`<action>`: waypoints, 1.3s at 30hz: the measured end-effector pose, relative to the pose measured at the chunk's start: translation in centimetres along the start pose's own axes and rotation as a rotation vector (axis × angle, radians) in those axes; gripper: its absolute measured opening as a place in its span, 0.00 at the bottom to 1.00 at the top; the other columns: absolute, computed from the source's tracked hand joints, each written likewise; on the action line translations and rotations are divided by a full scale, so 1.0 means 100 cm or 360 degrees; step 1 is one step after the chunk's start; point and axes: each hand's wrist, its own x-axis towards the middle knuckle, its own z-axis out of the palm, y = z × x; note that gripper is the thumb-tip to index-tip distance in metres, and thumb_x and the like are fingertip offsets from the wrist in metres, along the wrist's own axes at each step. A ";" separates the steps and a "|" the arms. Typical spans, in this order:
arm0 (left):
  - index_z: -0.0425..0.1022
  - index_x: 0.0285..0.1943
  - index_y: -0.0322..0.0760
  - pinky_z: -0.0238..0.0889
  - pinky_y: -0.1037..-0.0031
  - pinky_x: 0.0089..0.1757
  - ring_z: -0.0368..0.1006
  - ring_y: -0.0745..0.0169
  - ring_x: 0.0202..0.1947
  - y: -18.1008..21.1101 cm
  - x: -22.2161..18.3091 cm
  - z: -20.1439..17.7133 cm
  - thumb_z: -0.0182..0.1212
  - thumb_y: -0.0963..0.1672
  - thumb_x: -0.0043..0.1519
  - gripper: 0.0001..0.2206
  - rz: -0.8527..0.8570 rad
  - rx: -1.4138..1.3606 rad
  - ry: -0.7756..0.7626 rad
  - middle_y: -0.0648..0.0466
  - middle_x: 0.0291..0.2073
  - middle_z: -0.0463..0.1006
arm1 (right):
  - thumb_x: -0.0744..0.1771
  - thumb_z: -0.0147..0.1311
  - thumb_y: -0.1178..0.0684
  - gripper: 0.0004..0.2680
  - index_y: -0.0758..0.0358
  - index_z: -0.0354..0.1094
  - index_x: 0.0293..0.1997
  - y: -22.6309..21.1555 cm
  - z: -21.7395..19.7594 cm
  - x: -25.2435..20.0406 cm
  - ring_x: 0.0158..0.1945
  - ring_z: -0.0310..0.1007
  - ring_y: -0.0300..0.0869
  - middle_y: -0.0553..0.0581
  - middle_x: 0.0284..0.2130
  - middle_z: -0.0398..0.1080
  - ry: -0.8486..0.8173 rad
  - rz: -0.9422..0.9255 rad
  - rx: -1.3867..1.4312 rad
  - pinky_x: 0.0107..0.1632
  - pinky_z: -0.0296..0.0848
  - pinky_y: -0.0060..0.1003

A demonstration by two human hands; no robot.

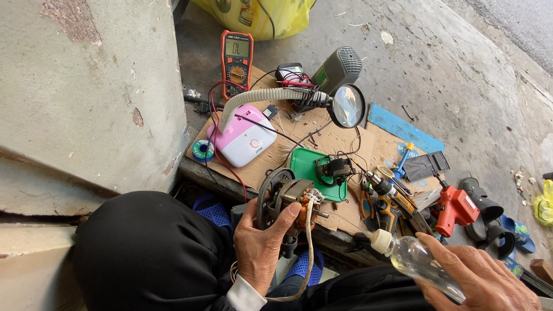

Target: Lubricating the internal components of an electric motor using an oil bottle and testing the rotation.

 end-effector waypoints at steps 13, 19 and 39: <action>0.90 0.49 0.39 0.81 0.77 0.46 0.86 0.67 0.38 0.002 -0.002 0.000 0.84 0.46 0.47 0.20 0.0011 -0.0040 -0.0009 0.53 0.37 0.94 | 0.60 0.63 0.31 0.33 0.11 0.59 0.77 -0.012 -0.004 -0.001 0.56 0.81 0.30 0.23 0.51 0.79 0.0067 0.0011 -0.0049 0.59 0.79 0.30; 0.90 0.49 0.38 0.81 0.77 0.46 0.86 0.66 0.37 0.007 -0.005 0.001 0.84 0.45 0.47 0.20 -0.0039 -0.0059 0.0003 0.52 0.37 0.94 | 0.63 0.52 0.17 0.38 0.04 0.32 0.84 -0.003 0.010 0.015 0.69 0.72 0.30 0.19 0.66 0.65 -0.0501 0.0069 -0.0284 0.68 0.78 0.34; 0.88 0.52 0.34 0.80 0.75 0.51 0.86 0.63 0.43 0.001 -0.003 0.002 0.82 0.42 0.49 0.20 0.0005 -0.0229 -0.0044 0.48 0.42 0.94 | 0.61 0.62 0.30 0.31 0.22 0.63 0.76 -0.017 0.002 0.004 0.59 0.80 0.37 0.31 0.56 0.77 0.0152 -0.0135 0.0031 0.57 0.81 0.40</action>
